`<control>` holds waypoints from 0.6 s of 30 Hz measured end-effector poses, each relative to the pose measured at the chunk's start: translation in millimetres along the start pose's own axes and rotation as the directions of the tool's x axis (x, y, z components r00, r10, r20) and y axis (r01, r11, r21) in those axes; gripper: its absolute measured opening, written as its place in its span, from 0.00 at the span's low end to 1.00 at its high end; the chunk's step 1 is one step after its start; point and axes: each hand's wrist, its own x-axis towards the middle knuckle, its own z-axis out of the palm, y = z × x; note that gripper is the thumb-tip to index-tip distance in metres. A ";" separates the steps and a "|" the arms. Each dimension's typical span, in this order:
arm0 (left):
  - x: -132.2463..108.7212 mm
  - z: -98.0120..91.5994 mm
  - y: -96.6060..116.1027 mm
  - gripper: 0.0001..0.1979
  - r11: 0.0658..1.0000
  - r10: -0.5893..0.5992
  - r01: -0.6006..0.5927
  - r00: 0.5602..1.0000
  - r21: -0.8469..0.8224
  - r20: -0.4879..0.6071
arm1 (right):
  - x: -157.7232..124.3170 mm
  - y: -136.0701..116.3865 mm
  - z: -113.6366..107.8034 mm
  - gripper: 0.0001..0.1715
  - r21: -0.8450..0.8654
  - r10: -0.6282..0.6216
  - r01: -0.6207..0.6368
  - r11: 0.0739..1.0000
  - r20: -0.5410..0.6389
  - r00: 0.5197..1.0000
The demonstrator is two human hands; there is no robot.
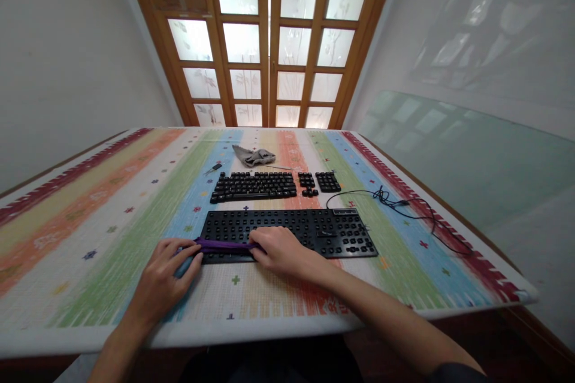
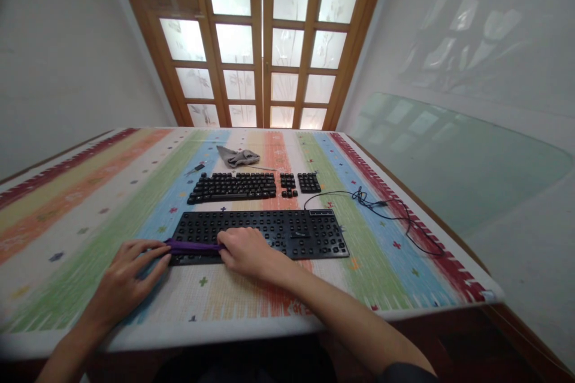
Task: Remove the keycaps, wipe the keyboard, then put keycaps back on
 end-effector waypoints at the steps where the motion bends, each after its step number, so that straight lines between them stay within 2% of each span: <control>1: -0.2 0.1 1.3 0.13 1.000 0.012 -0.012 1.000 0.012 0.006 | -0.9 -0.5 -0.6 0.06 -0.001 -0.004 0.004 1.000 -0.001 1.000; 8: -3.7 6.6 -2.0 0.19 0.991 0.054 -0.058 0.998 0.119 0.037 | -5.2 -1.5 1.1 0.05 0.052 -0.012 0.012 0.999 -0.002 1.000; 14: 1.0 8.4 3.4 0.18 0.991 0.049 -0.052 0.998 0.120 0.026 | -7.5 -0.5 5.1 0.04 0.225 0.014 -0.007 0.974 -0.030 0.999; 18: 1.0 10.0 7.8 0.16 0.989 0.046 -0.047 0.999 0.140 0.010 | -7.8 1.0 6.3 0.04 0.269 0.030 -0.017 0.963 -0.043 0.999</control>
